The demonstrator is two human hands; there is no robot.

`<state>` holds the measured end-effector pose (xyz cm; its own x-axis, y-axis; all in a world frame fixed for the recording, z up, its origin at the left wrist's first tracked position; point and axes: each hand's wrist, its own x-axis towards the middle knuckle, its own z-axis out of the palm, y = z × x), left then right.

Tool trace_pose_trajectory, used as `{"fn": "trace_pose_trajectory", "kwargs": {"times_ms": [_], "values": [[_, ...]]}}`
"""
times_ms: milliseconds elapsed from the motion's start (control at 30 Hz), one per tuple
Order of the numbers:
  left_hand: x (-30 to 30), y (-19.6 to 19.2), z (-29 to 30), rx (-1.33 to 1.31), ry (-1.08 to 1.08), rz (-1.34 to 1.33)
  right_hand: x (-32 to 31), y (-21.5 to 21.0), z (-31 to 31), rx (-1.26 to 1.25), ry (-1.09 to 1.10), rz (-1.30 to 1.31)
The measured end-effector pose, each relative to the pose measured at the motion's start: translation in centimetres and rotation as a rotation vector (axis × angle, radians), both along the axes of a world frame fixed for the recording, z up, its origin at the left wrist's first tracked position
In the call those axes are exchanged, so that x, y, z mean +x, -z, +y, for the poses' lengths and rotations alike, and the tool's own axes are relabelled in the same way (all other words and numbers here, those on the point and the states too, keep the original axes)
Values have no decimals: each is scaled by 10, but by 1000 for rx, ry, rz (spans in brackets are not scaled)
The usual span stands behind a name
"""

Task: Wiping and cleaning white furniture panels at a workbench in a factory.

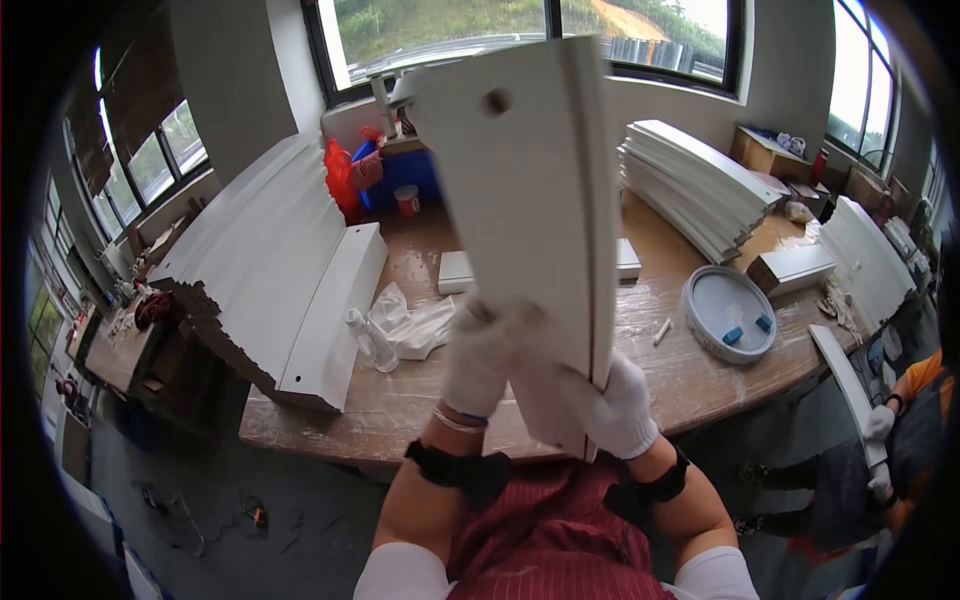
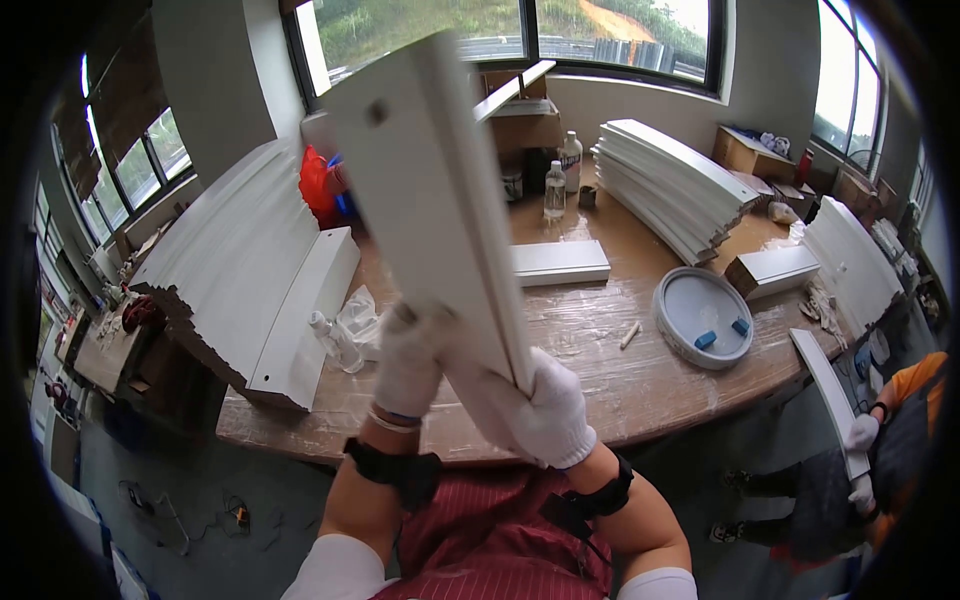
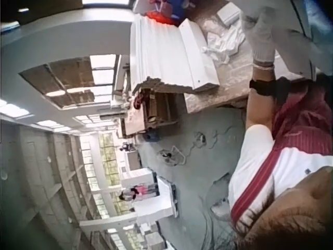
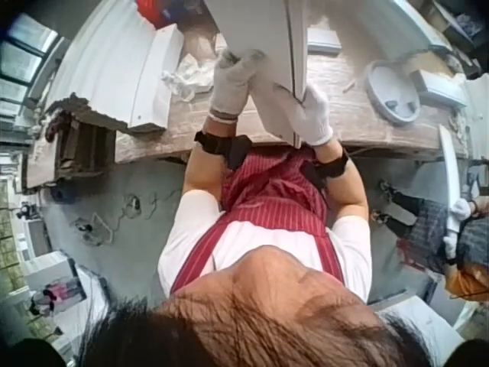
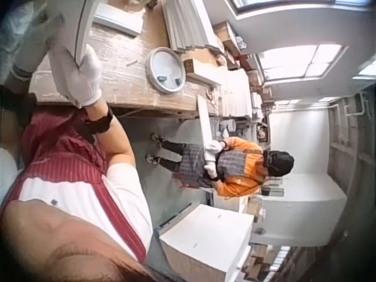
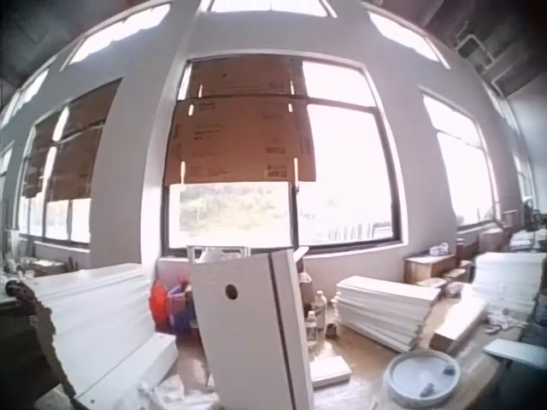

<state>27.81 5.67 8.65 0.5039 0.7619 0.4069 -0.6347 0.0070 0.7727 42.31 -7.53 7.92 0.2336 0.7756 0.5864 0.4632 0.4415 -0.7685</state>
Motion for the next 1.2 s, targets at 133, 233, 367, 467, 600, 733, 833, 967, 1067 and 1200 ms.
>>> {"fn": "trace_pose_trajectory", "kwargs": {"times_ms": [133,233,367,467,600,733,833,967,1067,1200], "values": [[-8,121,-44,-3,133,478,21,-30,3,-28,-102,598],[-51,137,-60,17,148,801,45,-46,-1,-112,-87,510],[-133,61,-31,79,-279,310,67,-49,-10,-342,-246,218],[-171,-10,-32,308,-600,37,66,-45,-5,-529,-436,-240],[-235,-19,-62,54,-38,733,45,-40,4,-632,-636,-692],[-244,56,-102,-254,-254,537,17,-47,19,-718,-645,-849],[-238,76,-120,-380,-376,282,4,-48,31,-215,-208,-762],[-252,91,-103,-457,-591,40,-1,-70,31,182,-57,-546],[-262,87,-72,-541,-788,-157,0,-61,15,102,-80,-579],[-277,86,-12,-539,-790,-185,15,-17,-7,-14,-81,-596]]}}
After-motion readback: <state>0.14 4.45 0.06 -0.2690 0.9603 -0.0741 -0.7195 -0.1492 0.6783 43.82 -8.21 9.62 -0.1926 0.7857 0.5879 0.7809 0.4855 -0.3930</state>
